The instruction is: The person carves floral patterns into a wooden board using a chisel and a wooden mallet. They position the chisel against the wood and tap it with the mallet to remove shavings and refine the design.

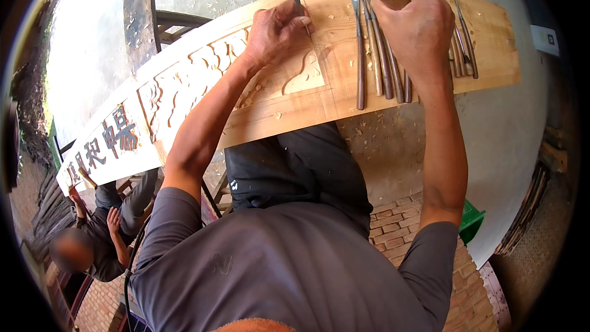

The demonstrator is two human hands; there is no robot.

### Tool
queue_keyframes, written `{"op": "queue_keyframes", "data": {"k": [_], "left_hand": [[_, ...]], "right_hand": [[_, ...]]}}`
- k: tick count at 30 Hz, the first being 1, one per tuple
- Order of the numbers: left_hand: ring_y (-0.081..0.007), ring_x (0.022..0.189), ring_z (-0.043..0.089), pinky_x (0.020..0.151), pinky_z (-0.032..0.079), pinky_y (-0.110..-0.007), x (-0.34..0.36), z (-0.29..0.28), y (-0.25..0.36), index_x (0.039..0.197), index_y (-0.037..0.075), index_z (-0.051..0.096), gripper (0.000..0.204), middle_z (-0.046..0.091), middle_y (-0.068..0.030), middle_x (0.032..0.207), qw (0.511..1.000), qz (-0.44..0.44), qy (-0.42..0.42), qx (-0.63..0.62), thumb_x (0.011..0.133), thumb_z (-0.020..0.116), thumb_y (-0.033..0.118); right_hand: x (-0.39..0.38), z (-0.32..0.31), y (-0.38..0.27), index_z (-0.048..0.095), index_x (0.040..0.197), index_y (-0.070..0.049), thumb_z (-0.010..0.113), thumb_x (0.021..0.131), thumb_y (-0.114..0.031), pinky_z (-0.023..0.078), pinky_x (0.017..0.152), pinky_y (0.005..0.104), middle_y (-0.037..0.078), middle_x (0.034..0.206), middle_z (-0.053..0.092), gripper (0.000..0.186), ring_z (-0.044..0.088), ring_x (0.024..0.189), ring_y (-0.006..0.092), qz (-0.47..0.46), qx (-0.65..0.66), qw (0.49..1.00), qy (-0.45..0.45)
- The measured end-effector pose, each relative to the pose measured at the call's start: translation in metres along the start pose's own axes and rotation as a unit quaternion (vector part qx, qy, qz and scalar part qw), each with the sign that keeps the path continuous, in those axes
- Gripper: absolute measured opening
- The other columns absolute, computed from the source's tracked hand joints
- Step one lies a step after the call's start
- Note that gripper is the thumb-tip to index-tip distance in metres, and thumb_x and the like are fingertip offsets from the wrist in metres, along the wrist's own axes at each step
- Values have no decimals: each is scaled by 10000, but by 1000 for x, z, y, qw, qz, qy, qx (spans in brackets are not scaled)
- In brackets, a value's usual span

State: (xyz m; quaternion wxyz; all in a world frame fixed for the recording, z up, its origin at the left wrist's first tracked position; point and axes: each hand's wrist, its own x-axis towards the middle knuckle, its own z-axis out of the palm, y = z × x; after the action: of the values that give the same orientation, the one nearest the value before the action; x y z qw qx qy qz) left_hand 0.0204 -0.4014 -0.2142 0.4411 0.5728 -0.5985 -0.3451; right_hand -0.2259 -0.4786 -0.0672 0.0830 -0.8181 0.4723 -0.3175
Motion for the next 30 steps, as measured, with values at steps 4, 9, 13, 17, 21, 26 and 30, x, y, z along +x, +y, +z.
{"op": "queue_keyframes", "data": {"k": [4,9,13,17,21,26,30], "left_hand": [[-322,692,725,698,572,-412,-2,5,0,1036,1,704,73,782,-182,857,999,31,15,-35,1052,740,62],[-372,683,724,640,568,-449,-15,8,16,1095,68,739,99,717,-199,820,986,111,-10,124,1002,757,40],[-388,773,761,712,581,-435,-6,0,13,1102,30,728,89,756,-200,874,998,22,3,65,1015,737,45],[-396,636,620,614,519,-442,-4,5,8,1013,35,668,115,667,-214,773,998,48,28,8,1034,757,105],[-431,861,765,770,599,-470,-2,1,15,1158,48,740,171,763,-223,917,991,10,-52,124,990,724,15],[-305,943,806,846,609,-420,-5,0,8,1174,34,748,133,817,-179,991,997,2,-52,48,1044,719,36],[-177,972,795,898,597,-361,-2,-3,11,1149,4,741,101,843,-125,976,997,-46,-48,-36,1108,704,89]], "right_hand": [[-12,5,5,737,1435,-87,873,922,-78,617,922,335,91,1163,851,530,801,1029,179,95,151,984,-14],[-14,6,8,652,1579,-261,890,905,-82,642,937,382,70,1337,812,737,813,1128,278,-33,-169,976,-137],[-6,-8,-1,737,1410,-124,870,934,-54,630,942,353,73,1219,840,499,811,1052,217,48,1,999,-12],[-7,-3,-7,797,1270,0,849,961,-12,615,930,298,91,1100,857,313,788,993,124,51,261,959,98],[-14,18,1,605,1630,-315,871,830,18,651,849,434,-12,1325,788,907,792,985,271,-62,-203,971,-109],[10,-6,-3,659,1576,-222,881,886,-46,629,946,401,38,1271,823,746,803,1034,258,-91,-82,993,6],[11,-13,0,767,1364,-47,862,946,-85,596,973,327,61,1151,847,430,773,1057,144,101,114,988,13]]}}
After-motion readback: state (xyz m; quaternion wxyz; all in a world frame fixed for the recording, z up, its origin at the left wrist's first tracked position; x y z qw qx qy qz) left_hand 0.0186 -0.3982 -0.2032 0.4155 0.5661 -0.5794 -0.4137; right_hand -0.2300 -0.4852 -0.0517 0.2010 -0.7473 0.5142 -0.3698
